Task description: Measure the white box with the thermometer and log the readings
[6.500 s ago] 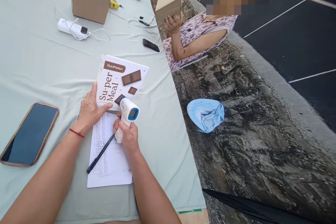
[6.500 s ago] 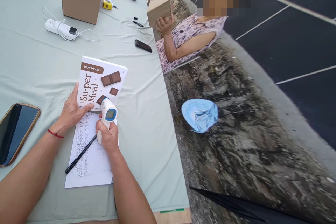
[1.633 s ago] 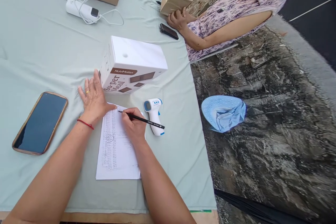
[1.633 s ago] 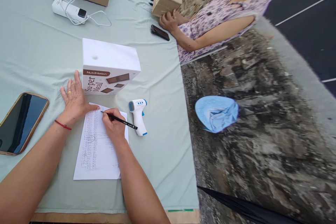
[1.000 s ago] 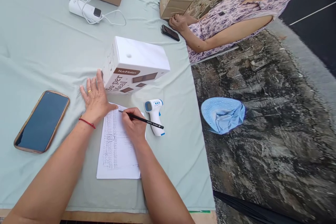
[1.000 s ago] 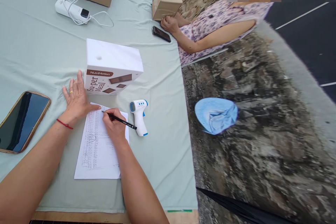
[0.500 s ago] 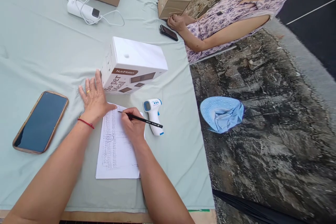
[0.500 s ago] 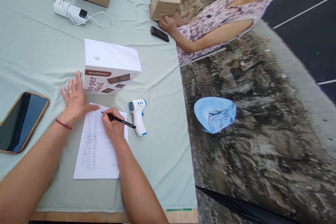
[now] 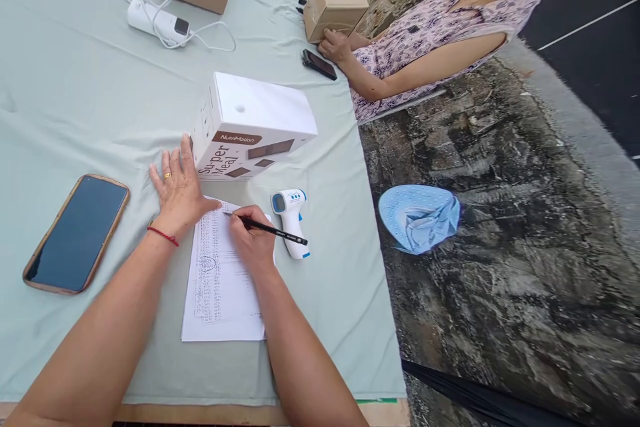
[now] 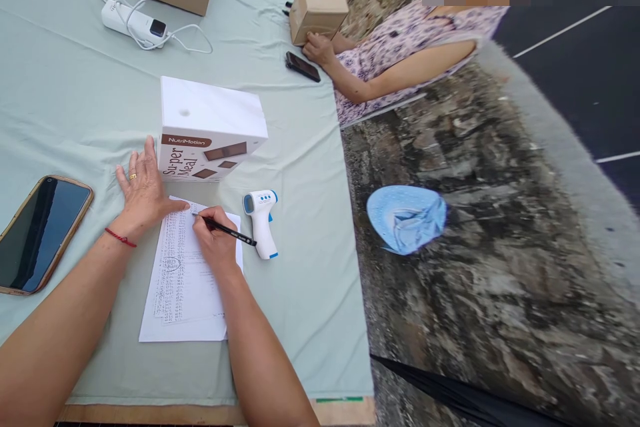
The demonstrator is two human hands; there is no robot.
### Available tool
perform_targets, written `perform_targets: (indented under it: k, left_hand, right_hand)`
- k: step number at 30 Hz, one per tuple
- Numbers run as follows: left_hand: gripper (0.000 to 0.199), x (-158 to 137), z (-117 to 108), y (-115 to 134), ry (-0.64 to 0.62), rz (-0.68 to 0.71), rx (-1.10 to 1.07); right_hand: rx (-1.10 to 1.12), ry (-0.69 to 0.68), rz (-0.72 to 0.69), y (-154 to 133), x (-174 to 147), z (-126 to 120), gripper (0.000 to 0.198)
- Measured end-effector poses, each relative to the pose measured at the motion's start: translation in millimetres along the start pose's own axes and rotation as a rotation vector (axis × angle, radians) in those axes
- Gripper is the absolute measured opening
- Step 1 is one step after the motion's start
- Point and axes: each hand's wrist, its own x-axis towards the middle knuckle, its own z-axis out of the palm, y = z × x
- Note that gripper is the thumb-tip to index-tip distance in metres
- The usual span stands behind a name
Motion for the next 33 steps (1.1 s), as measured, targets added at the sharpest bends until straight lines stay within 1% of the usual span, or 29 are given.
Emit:
perform_targets:
  k: [7, 12, 19, 24, 30, 33]
  left_hand:
    - [0.135, 0.2, -2.5, 1.9, -0.015, -0.01, 0.001]
    - [0.134, 0.5, -1.8, 1.5, -0.008, -0.003, -0.01]
    - [0.133, -0.1, -1.9, 1.9, -0.012, -0.01, 0.002]
    - [0.131, 0.0, -2.5, 1.6, -0.018, -0.008, -0.003]
    - [0.129, 0.6, 0.8, -0.5, 0.008, 0.004, -0.022]
    - [0.131, 0.8, 0.7, -0.2, 0.005, 0.003, -0.018]
  right_hand:
    - [0.018, 0.063, 0.041, 2.4, -0.1, -0.5, 0.009]
    - [0.032, 0.044, 0.054, 2.0, 0.1, -1.1, 0.009]
    - [0.019, 0.023, 0.034, 1.2, -0.3, -0.5, 0.01]
    - [0.021, 0.055, 0.045, 3.2, -0.2, -1.0, 0.009]
    - [0.009, 0.039, 0.021, 3.5, -0.2, -0.2, 0.01]
    - [0.015, 0.039, 0.022, 2.9, -0.2, 0.4, 0.009]
